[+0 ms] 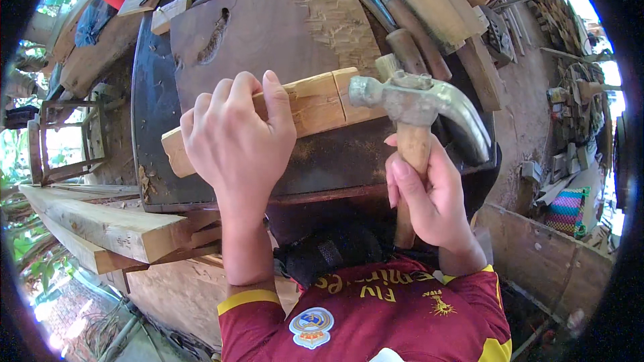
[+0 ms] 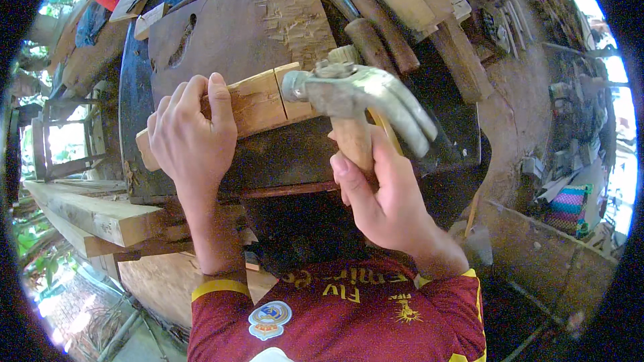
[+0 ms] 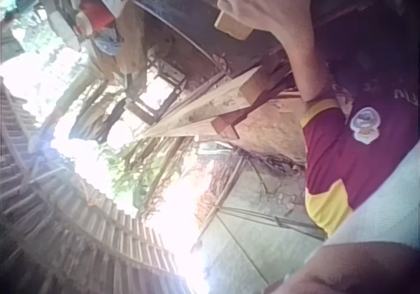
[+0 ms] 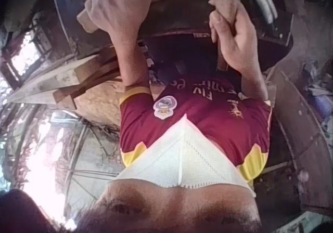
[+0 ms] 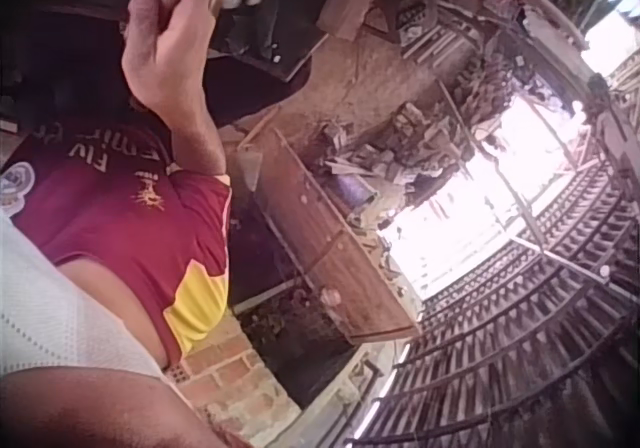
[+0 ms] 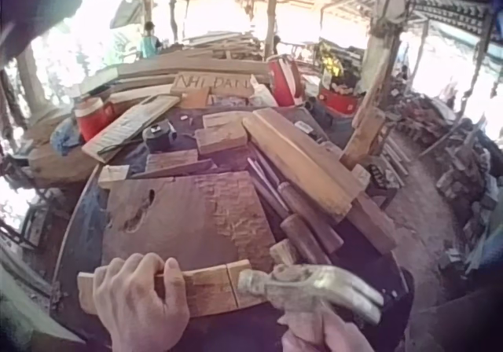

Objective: The person cleans a small wooden block and a workbench surface with a brush, then uses a hammer to drive nails into the block. The person repeatedly hammers the nails and inspects the block between strikes.

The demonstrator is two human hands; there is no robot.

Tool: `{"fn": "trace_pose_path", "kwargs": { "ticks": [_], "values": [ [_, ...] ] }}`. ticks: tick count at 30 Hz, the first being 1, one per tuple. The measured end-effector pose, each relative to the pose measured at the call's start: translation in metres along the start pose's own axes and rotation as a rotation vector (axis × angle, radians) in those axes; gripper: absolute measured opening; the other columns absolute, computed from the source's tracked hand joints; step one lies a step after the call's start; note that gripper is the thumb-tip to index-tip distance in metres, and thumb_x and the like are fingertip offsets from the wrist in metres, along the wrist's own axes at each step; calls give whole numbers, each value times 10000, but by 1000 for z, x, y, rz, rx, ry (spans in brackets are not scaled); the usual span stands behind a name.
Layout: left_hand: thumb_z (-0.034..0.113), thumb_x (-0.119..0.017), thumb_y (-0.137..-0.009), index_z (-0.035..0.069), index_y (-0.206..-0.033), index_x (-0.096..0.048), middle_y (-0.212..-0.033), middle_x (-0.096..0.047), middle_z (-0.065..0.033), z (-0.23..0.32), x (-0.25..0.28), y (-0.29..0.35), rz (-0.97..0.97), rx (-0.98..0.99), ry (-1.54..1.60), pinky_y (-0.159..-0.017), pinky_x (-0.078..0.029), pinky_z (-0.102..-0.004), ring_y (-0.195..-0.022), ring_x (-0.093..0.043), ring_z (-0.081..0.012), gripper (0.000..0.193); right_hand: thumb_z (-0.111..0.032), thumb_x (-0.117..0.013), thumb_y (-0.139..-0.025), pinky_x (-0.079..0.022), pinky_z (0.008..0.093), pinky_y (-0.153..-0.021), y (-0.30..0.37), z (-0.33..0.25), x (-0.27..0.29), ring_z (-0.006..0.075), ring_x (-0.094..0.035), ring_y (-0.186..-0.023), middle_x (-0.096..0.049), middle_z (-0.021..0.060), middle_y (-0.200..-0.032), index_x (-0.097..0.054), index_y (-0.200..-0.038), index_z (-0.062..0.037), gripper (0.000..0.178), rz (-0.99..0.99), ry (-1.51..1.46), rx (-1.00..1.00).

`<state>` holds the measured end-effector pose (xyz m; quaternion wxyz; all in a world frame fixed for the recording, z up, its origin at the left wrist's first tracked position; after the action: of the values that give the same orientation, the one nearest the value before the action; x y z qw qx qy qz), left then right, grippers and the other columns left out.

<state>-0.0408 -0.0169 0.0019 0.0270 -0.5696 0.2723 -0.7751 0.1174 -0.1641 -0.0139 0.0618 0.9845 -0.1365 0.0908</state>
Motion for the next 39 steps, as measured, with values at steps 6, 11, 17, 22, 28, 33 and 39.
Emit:
{"fn": "trace_pose_path", "kwargs": {
  "ticks": [6, 11, 17, 22, 28, 33, 39],
  "values": [
    [292, -568, -883, 86, -708, -645, -697, -632, -73, 0, 0, 1, -6, 2, 18, -705, -414, -383, -688, -596, -263, 282, -237, -480, -994, -390, 215, -440, -1, -23, 15, 76, -473, -512, -512, 53, -776, -459, -1214, 37, 353, 194, -75, 107],
    [289, -567, -882, 84, -708, -646, -706, -635, -73, -1, 0, 1, 1, 9, 38, -702, -414, -379, -684, -595, -264, 280, -296, -446, -1001, -410, 231, -460, 4, -45, 21, 108, -450, -524, -486, 85, -796, -303, -1290, 45, 470, 278, -104, 436],
    [286, -563, -884, 80, -725, -658, -703, -634, -72, 0, 0, 0, 5, -10, -1, -700, -415, -374, -680, -594, -265, 277, -121, -545, -932, -397, 256, -578, -4, -23, 14, 127, -550, -617, -569, 70, -710, -494, -1140, 35, 264, 126, 552, 154],
    [286, -563, -884, 80, -728, -662, -702, -635, -71, -1, -1, 1, 22, -2, 43, -699, -415, -374, -675, -592, -263, 276, -167, -462, -984, -360, 206, -509, 7, -31, 14, 79, -435, -558, -484, 13, -693, -523, -1076, 25, 221, 280, 296, 276],
    [287, -565, -883, 82, -723, -658, -700, -635, -67, -1, -2, 1, 25, -9, 22, -702, -415, -377, -672, -589, -262, 276, -167, -495, -971, -419, 288, -520, 6, -25, 7, 195, -533, -562, -543, 106, -716, -466, -1128, 49, 268, 172, 616, 436],
    [290, -570, -879, 87, -711, -649, -688, -629, -68, -1, -2, 0, 34, -12, 4, -699, -416, -380, -674, -587, -260, 275, -123, -586, -910, -446, 486, -563, -2, -21, -1, 463, -581, -658, -584, 255, -738, -507, -1029, 64, 236, 109, 619, 180],
    [291, -576, -876, 90, -708, -646, -677, -624, -71, -1, -3, 0, 41, -12, 0, -694, -416, -382, -672, -587, -259, 271, -130, -514, -957, -443, 375, -538, -2, -18, -2, 324, -591, -566, -554, 178, -677, -459, -1107, 30, 226, 138, 591, 178]
  ]
}}
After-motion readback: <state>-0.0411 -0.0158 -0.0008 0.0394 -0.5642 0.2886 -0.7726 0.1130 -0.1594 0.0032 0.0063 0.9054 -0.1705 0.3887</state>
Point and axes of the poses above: each hand's wrist, its own y-axis away from the middle knuckle, its own x-axis out of the back of the hand, z = x × y, the point moved 4 cm from there along -y, towards the middle knuckle
